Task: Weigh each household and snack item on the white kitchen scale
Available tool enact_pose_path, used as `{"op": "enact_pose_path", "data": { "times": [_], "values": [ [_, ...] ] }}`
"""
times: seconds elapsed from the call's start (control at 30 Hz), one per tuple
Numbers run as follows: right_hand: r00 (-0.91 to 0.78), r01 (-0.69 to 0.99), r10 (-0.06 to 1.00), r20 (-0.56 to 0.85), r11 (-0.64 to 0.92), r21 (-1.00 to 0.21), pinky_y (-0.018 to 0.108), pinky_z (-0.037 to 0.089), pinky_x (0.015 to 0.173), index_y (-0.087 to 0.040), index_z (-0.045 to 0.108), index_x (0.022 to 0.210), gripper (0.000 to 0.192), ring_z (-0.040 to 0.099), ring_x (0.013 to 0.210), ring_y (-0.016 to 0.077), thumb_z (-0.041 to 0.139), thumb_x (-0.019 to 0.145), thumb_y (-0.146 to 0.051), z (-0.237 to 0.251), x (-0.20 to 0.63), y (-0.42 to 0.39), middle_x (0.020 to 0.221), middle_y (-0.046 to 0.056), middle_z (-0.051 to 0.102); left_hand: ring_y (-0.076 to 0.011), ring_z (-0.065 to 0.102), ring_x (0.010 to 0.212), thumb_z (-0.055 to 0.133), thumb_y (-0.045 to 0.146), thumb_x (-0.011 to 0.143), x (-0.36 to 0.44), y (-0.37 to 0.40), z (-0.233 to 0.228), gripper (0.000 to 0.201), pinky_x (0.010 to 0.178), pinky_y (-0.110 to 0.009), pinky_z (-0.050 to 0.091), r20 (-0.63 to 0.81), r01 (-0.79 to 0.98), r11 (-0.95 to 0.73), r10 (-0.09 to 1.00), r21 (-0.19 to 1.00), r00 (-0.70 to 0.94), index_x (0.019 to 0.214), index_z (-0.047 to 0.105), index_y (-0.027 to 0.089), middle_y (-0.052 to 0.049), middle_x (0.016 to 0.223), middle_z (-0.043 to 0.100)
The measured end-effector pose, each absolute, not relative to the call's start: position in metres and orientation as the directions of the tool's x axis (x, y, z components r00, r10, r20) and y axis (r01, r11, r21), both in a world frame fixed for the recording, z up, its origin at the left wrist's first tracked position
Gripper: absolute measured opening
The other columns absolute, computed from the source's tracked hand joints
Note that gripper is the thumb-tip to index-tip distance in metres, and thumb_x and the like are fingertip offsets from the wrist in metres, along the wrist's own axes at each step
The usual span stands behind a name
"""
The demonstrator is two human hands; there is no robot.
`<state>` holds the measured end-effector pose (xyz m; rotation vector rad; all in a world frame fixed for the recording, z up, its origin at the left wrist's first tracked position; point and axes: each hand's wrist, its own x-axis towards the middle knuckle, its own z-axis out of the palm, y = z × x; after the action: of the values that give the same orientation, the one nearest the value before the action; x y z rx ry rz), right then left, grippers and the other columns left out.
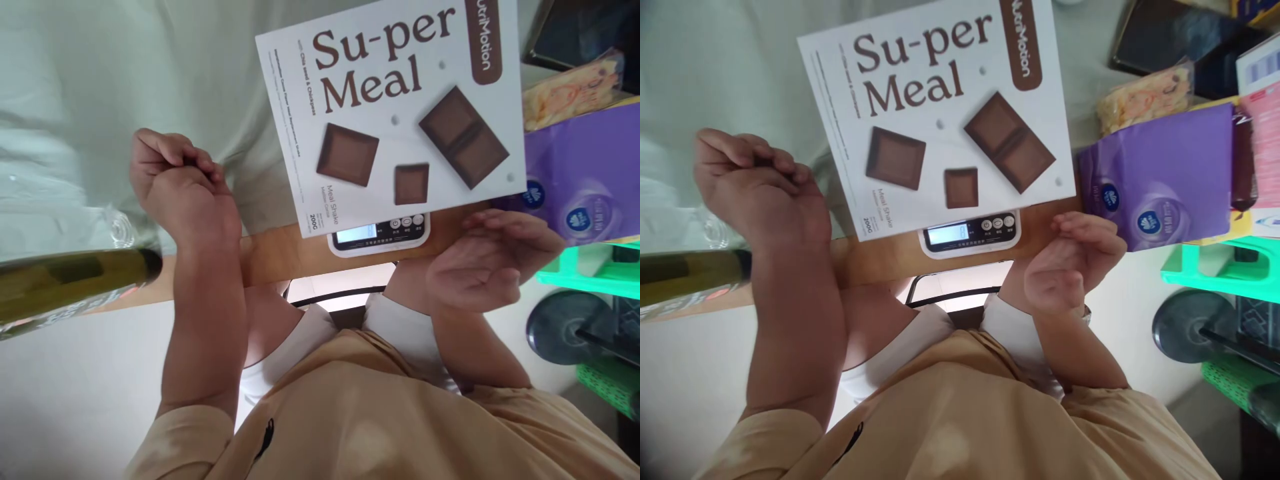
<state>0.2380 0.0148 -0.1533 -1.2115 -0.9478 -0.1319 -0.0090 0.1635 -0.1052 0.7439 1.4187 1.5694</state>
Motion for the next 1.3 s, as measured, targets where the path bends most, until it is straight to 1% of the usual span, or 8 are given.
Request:
{"op": "enact_pose_path", "data": {
  "times": [0.1,0.27,0.33,0.47,0.63,0.73,0.9,1.3],
  "values": [
    [0.605,0.627,0.391,0.694,0.303,-0.718,0.042,0.035,0.061,-0.03,0.05,0.094,0.032,0.04,0.072,0.0232,0.027,0.09,-0.051,-0.149,0.235,0.015,0.083,0.005,0.03,-0.0098,0.026,0.049,0.021,0.002,0.1,-0.004,0.158,-0.099,0.033,0.058,-0.032,0.017,-0.101,-0.202,0.022,0.916,0.979,-0.389,0.076,0.03,0.022,0.003,0.063,0.023],
    [0.579,0.686,0.392,0.715,0.239,-0.687,0.043,0.038,0.059,-0.032,0.048,0.097,0.033,0.039,0.069,0.0244,0.022,0.092,-0.052,-0.156,0.236,0.013,0.082,0.004,0.028,-0.0207,0.072,0.098,0.023,0.036,0.119,-0.002,0.156,-0.101,0.044,0.072,-0.04,0.043,-0.044,-0.011,0.043,0.936,0.999,-0.348,0.085,0.047,0.022,0.001,0.064,0.038],
    [0.569,0.708,0.41,0.713,0.195,-0.678,0.045,0.042,0.06,-0.034,0.049,0.102,0.035,0.041,0.07,0.0253,0.02,0.093,-0.052,-0.16,0.238,0.01,0.083,0.004,0.028,-0.0149,0.07,0.09,0.034,0.01,0.112,-0.004,0.159,-0.106,0.025,0.078,-0.039,0.052,-0.015,0.015,0.021,0.941,1.0,-0.339,0.095,0.049,0.021,0.003,0.073,0.05],
    [0.546,0.71,0.502,0.671,0.148,-0.688,0.05,0.05,0.069,-0.033,0.048,0.103,0.025,0.046,0.074,0.0262,0.032,0.09,-0.046,-0.164,0.244,-0.001,0.085,0.004,0.029,-0.0078,0.053,0.065,0.036,-0.018,0.081,-0.006,0.164,-0.115,0.045,0.077,-0.032,0.052,-0.026,-0.043,0.012,0.941,0.999,-0.336,0.101,0.049,0.02,0.004,0.086,0.058],
    [0.562,0.651,0.616,0.553,0.084,-0.754,0.054,0.055,0.082,-0.029,0.047,0.098,0.018,0.056,0.087,0.028,0.047,0.086,-0.043,-0.158,0.248,-0.012,0.091,0.006,0.042,-0.0125,0.052,0.067,0.052,-0.003,0.073,-0.006,0.164,-0.119,0.029,0.069,-0.031,0.045,0.085,-0.003,-0.093,0.925,0.996,-0.371,0.088,0.05,0.022,0.001,0.082,0.056],
    [0.541,0.64,0.674,0.504,0.059,-0.766,0.051,0.055,0.081,-0.027,0.052,0.095,0.017,0.059,0.088,0.0271,0.05,0.09,-0.043,-0.152,0.25,-0.015,0.091,0.007,0.05,-0.0121,0.036,0.054,0.059,0.004,0.068,-0.007,0.161,-0.116,0.03,0.061,-0.03,0.035,0.107,0.001,-0.116,0.917,0.993,-0.385,0.083,0.042,0.023,0.004,0.061,0.037],
    [0.58,0.533,0.734,0.353,-0.015,-0.846,0.044,0.054,0.076,-0.026,0.056,0.087,0.009,0.059,0.082,0.0237,0.054,0.088,-0.035,-0.142,0.249,-0.014,0.086,0.006,0.059,-0.0145,0.028,0.05,0.045,0.031,0.09,-0.011,0.154,-0.109,0.017,0.055,-0.033,0.017,0.125,-0.026,-0.145,0.922,0.989,-0.367,0.075,0.048,0.025,0.002,0.05,0.033],
    [0.551,0.485,0.78,0.298,-0.009,-0.874,0.036,0.052,0.071,-0.026,0.059,0.094,0.008,0.059,0.078,0.0196,0.057,0.086,-0.025,-0.126,0.248,-0.011,0.086,0.002,0.062,-0.0253,0.066,0.094,0.059,0.055,0.09,-0.001,0.131,-0.118,0.031,0.089,-0.046,0.055,0.237,0.1,-0.23,0.969,0.968,-0.066,0.094,0.071,0.026,-0.006,0.096,0.071]
  ]
}}
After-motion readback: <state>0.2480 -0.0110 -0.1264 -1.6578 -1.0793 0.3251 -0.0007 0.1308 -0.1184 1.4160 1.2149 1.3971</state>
